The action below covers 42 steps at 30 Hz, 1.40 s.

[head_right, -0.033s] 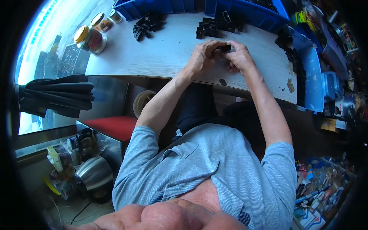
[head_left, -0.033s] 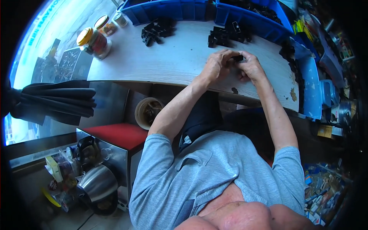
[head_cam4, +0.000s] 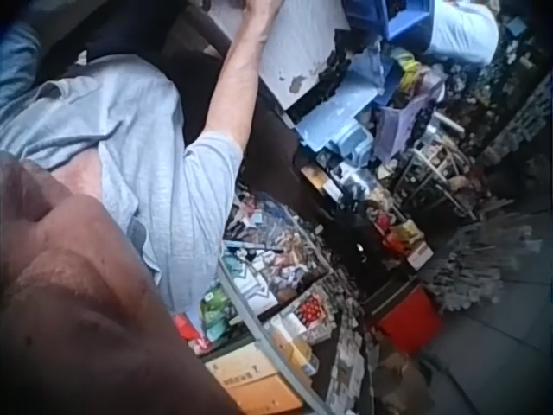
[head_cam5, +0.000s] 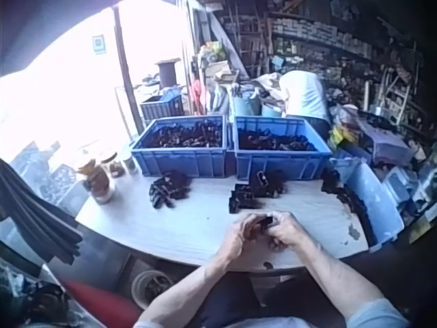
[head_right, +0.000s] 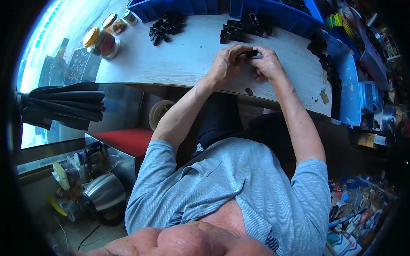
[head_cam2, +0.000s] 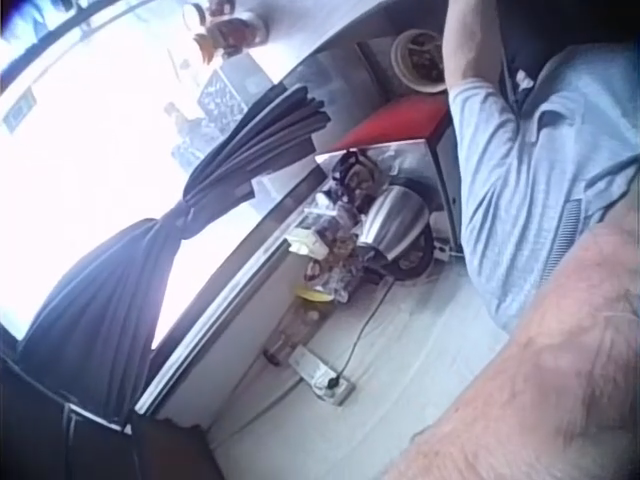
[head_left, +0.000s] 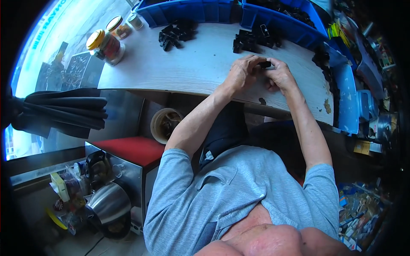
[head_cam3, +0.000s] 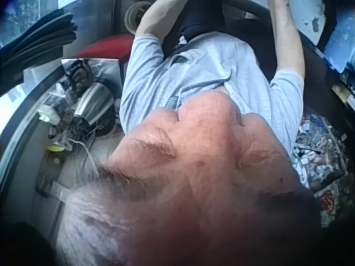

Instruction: The recorder is manually assembling small black plastic components at a workbench.

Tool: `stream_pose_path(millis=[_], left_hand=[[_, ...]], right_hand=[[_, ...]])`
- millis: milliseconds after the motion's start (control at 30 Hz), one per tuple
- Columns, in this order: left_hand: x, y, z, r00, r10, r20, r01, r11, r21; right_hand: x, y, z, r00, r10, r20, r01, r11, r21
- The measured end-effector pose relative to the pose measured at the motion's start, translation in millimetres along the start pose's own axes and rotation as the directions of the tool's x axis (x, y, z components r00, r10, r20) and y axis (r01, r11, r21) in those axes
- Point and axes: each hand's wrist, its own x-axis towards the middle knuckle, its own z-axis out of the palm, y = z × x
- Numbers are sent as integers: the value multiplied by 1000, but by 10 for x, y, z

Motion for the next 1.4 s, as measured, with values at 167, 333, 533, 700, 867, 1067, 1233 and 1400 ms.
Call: stream_pose_path(millis=[167,333,533,700,867,1067,1233,1400], left_hand=[[-66,-129,-39,988,125,-86,-98,958,269],[-94,-163,-173,987,156,-48,-129,927,352],[-108,-237,-264,982,189,22,-183,902,391],[-166,-110,-321,971,166,172,-234,800,552],[-262,-47,-327,971,121,207,-231,705,671],[-267,-71,-456,958,260,-124,-139,794,592],[-126,-478,-1348,836,173,-521,353,557,751],[-192,-770,-1609,893,-11,-451,418,394,819]], right_hand=[[5,-25,78,1000,-10,-11,9,997,-80],[40,9,60,998,-51,-34,45,986,-158],[58,-82,105,1000,-4,13,8,954,-299],[52,-82,115,1000,11,17,-5,951,-309],[-68,-173,190,998,-29,-49,12,952,-305],[-30,-100,141,998,-59,6,58,947,-317],[-81,-40,114,992,-102,-75,78,959,-274],[-46,9,91,987,-100,-126,83,987,-139]])
